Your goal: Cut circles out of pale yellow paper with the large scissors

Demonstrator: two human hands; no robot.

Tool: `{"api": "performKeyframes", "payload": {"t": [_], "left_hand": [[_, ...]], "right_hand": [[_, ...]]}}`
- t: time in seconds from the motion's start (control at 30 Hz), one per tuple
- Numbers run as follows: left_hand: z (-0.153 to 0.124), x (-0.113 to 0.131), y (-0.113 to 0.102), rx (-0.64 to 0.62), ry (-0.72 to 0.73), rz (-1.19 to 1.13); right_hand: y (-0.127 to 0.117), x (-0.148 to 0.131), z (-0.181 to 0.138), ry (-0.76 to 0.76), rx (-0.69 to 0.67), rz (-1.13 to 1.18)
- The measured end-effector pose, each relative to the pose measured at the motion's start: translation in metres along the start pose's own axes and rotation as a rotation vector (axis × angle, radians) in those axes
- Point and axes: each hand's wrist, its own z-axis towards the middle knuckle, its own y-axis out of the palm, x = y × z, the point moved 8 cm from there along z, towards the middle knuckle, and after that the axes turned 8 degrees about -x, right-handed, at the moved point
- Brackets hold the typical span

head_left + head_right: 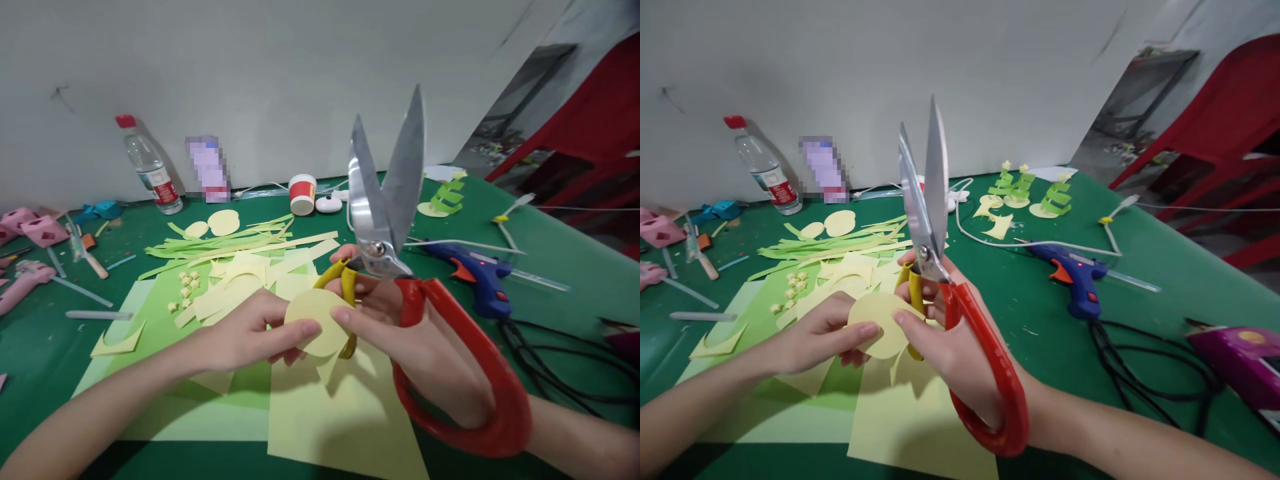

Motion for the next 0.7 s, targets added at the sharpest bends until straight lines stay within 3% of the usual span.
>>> {"api": "performKeyframes", "payload": {"t": [0.27, 0.4, 0.5, 0.57, 0.63, 0.7], "left_hand": [[-0.006, 0.020, -0.004, 0.083, 0.050, 0.261], [-0.019, 0.024, -0.035, 0.302, -0.007, 0.285], [-0.035, 0.023, -0.071, 0.602, -0.018, 0.272], [-0.043, 0.020, -0.088, 0.746, 0.029, 0.230], [-0.047, 0.014, -0.097, 0.820, 0.081, 0.133], [-0.049, 0.008, -0.101, 0.853, 0.130, 0.029]], "right_hand": [[-0.007, -0.009, 0.004, -0.065, 0.078, -0.010], [-0.006, -0.012, 0.009, -0.128, 0.015, 0.077], [0.001, -0.005, 0.010, -0.076, -0.102, 0.195], [0.016, 0.005, 0.007, -0.012, -0.281, 0.229], [0.034, 0.017, 0.002, 0.059, -0.488, 0.231], [0.043, 0.026, -0.004, 0.101, -0.572, 0.225]]}}
